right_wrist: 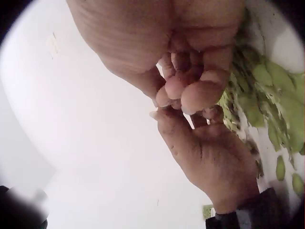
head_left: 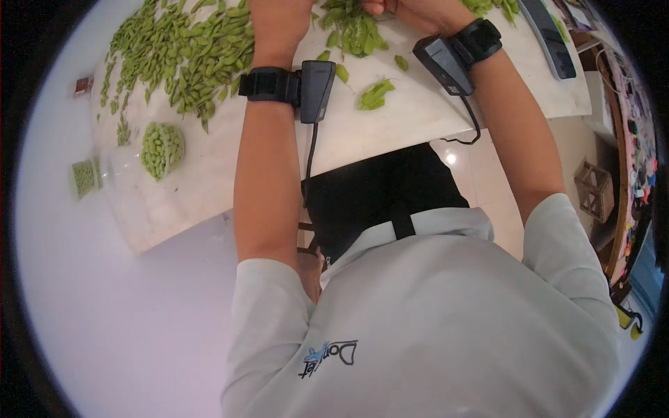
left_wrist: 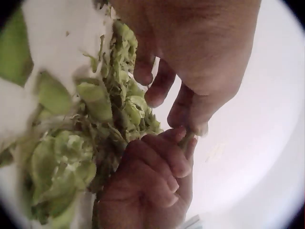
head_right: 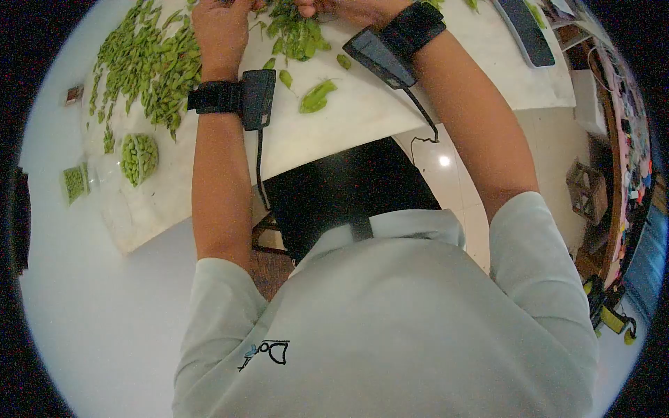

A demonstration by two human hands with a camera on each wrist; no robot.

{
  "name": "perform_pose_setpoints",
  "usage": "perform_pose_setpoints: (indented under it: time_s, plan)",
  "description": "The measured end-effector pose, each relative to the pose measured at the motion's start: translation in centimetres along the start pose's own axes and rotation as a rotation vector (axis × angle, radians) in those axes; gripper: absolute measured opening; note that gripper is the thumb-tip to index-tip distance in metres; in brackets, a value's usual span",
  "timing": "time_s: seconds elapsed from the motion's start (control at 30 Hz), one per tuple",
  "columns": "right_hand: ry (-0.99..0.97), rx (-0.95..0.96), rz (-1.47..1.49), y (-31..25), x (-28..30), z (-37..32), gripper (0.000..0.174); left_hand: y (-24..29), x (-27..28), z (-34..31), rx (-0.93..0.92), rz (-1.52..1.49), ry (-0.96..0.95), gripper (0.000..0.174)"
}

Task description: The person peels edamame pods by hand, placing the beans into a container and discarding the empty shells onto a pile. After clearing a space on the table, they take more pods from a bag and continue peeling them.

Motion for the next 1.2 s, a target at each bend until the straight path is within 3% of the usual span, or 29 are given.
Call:
perform_pose_setpoints:
  time_s: [0.17,0.67,0.77,0.87,0.97,1.07,1.2]
  plan:
    - [0.101,0.136,-0.341,-0.7,-0.8,-0.5,0.029,-0.3,0.1,0.2,0.027,-0.110,-0.066,0.021]
    - [0.228,0.411,-0.589,-1.0,-1.5,-0.5,0.019,-0.1,-0.8,0.1,0.271,-0.410,-0.041,0.016]
    - [0.234,0.452,-0.572,-0.6,-2.2,-0.4,0.017,-2.0,-0.1,0.1,0.313,-0.294,0.051,0.015]
    - [0.245,0.455,-0.533,-1.0,-2.1,-0.4,0.016,0.2,-1.6,-0.1,0.377,-0.516,0.125,0.016]
    - [0.123,0.336,-0.614,-1.0,-2.0,-0.3,0.015,-0.6,-0.4,-0.1,0.340,-0.467,-0.003,0.018]
    - [0.140,0.453,-0.676,-0.6,-2.5,-0.3,0.017,-1.5,-0.1,0.1,0.232,-0.446,0.014,0.019]
    - [0.238,0.411,-0.666,-1.0,-1.9,-0.4,0.020,-1.1,0.0,0.1,0.139,-0.339,0.040,0.020]
Point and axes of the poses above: each hand's wrist, its own z-axis towards the middle knuckle, its own x-axis out of the back of the hand, y = z × x, the point moved 3 cm from there along z, towards the middle knuckle, and after that the axes turned 3 degrees about -x, right-handed, at the moved point
